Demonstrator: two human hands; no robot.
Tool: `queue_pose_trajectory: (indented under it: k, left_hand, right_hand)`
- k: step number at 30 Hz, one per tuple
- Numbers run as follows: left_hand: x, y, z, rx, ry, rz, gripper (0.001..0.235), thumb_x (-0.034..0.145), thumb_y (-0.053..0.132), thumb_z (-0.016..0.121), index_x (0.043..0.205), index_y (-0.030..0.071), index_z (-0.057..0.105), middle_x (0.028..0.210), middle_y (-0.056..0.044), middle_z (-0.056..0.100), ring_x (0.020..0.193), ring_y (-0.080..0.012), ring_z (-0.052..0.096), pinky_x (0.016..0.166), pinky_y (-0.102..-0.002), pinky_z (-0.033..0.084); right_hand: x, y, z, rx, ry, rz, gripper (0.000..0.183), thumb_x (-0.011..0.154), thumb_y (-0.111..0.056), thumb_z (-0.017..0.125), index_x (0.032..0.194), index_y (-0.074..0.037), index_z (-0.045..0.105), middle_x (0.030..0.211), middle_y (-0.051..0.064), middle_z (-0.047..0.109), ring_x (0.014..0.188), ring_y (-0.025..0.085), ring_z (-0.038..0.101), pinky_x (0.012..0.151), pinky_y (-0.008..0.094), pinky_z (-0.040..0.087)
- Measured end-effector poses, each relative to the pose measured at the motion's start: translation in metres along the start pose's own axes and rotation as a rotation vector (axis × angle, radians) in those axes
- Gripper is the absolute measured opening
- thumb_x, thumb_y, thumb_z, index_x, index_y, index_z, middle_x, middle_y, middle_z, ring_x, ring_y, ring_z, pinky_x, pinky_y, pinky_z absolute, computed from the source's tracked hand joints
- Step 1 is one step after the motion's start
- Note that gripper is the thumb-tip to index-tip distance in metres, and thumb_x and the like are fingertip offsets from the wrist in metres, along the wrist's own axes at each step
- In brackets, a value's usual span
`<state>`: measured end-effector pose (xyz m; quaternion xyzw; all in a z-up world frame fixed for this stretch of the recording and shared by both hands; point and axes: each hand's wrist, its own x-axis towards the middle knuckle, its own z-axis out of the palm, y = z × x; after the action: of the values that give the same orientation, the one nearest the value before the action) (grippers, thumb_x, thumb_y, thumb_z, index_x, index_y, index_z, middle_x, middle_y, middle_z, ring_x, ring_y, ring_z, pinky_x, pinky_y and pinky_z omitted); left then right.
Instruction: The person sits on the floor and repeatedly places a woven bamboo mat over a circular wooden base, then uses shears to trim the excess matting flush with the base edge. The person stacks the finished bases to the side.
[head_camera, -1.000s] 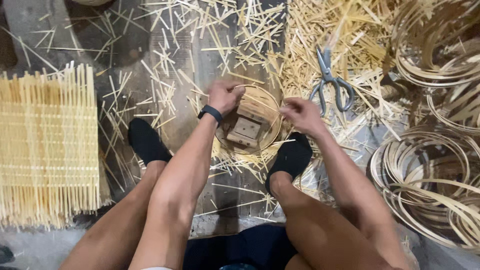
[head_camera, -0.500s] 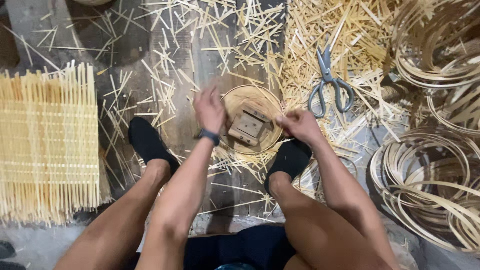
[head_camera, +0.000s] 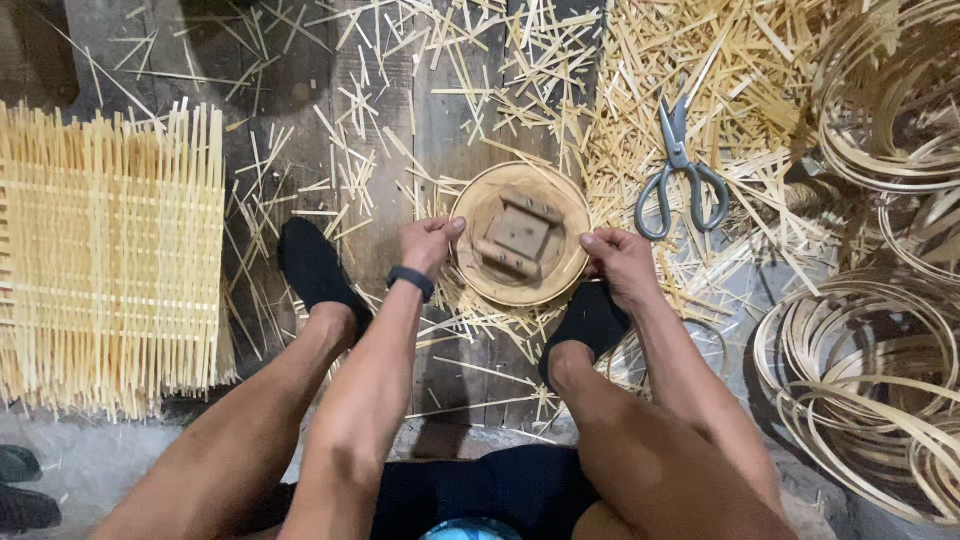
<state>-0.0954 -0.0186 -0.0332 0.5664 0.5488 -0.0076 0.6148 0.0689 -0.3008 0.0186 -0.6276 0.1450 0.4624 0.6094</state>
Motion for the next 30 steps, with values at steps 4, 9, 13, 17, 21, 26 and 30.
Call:
queue_pose_trajectory:
  k: [4, 9, 13, 17, 21, 26, 30]
  left_hand:
    - [-0.061, -0.013, 0.007, -0.736, -0.408, -0.245, 0.033, 0.105, 0.012, 0.059, 0.131, -0.008, 0.053, 0.103, -0.014, 0.074, 0.078, -0.0187, 0.071, 0.067, -0.030, 0.058]
    - [-0.096, -0.041, 0.043, -0.643, -0.306, -0.311, 0.029, 0.102, 0.012, 0.052, 0.123, -0.007, 0.055, 0.106, -0.017, 0.075, 0.089, -0.0272, 0.078, 0.077, -0.037, 0.065]
    - [-0.089, -0.058, 0.055, -0.565, -0.187, -0.301, 0.029, 0.106, 0.015, 0.057, 0.122, -0.009, 0.054, 0.104, -0.020, 0.073, 0.081, -0.0287, 0.073, 0.069, -0.037, 0.064]
    - [-0.082, -0.032, 0.029, -0.414, -0.220, -0.219, 0.029, 0.100, 0.013, 0.058, 0.124, -0.003, 0.058, 0.103, -0.019, 0.074, 0.078, -0.0286, 0.074, 0.064, -0.038, 0.063]
    - [-0.084, 0.026, -0.019, 0.028, -0.246, 0.234, 0.034, 0.100, 0.016, 0.062, 0.131, 0.004, 0.062, 0.109, -0.018, 0.075, 0.093, -0.0302, 0.073, 0.079, -0.042, 0.062]
    - [-0.109, 0.093, 0.003, 0.250, -0.222, 0.818, 0.060, 0.096, 0.036, 0.067, 0.147, 0.007, 0.054, 0.136, -0.022, 0.064, 0.124, -0.0321, 0.065, 0.100, -0.046, 0.053]
    - [-0.116, 0.115, 0.041, 0.188, -0.011, 0.785, 0.048, 0.110, 0.043, 0.052, 0.147, 0.013, 0.059, 0.125, -0.018, 0.073, 0.115, -0.0259, 0.072, 0.095, -0.040, 0.057]
  right_hand:
    - [-0.018, 0.000, 0.005, 0.123, -0.148, 0.105, 0.018, 0.094, -0.009, 0.070, 0.097, 0.008, 0.069, 0.084, 0.014, 0.075, 0.069, 0.020, 0.074, 0.063, 0.031, 0.063]
    - [0.005, 0.030, 0.023, -0.088, 0.037, 0.088, 0.017, 0.095, -0.008, 0.067, 0.092, 0.008, 0.067, 0.079, 0.017, 0.074, 0.066, 0.025, 0.075, 0.060, 0.035, 0.065]
    - [0.010, 0.055, 0.031, -0.094, 0.113, 0.080, 0.015, 0.095, -0.008, 0.067, 0.089, 0.006, 0.067, 0.077, 0.015, 0.073, 0.065, 0.025, 0.074, 0.058, 0.035, 0.064]
    - [-0.007, 0.029, 0.037, -0.111, -0.001, 0.122, 0.027, 0.097, -0.013, 0.069, 0.103, 0.013, 0.066, 0.091, 0.025, 0.073, 0.073, 0.029, 0.074, 0.062, 0.038, 0.062]
    - [-0.031, -0.016, 0.048, -0.330, -0.056, -0.352, 0.091, 0.082, -0.029, 0.084, 0.148, 0.004, 0.030, 0.133, 0.027, 0.055, 0.115, 0.030, 0.063, 0.092, 0.041, 0.057]
    - [-0.043, -0.059, 0.070, -0.577, 0.074, -0.524, 0.120, 0.065, -0.039, 0.098, 0.150, 0.005, 0.024, 0.139, 0.024, 0.052, 0.127, 0.030, 0.059, 0.108, 0.040, 0.050]
    - [-0.043, -0.067, 0.087, -0.564, 0.167, -0.510, 0.106, 0.064, -0.035, 0.096, 0.140, 0.004, 0.033, 0.130, 0.021, 0.058, 0.119, 0.027, 0.063, 0.103, 0.036, 0.053]
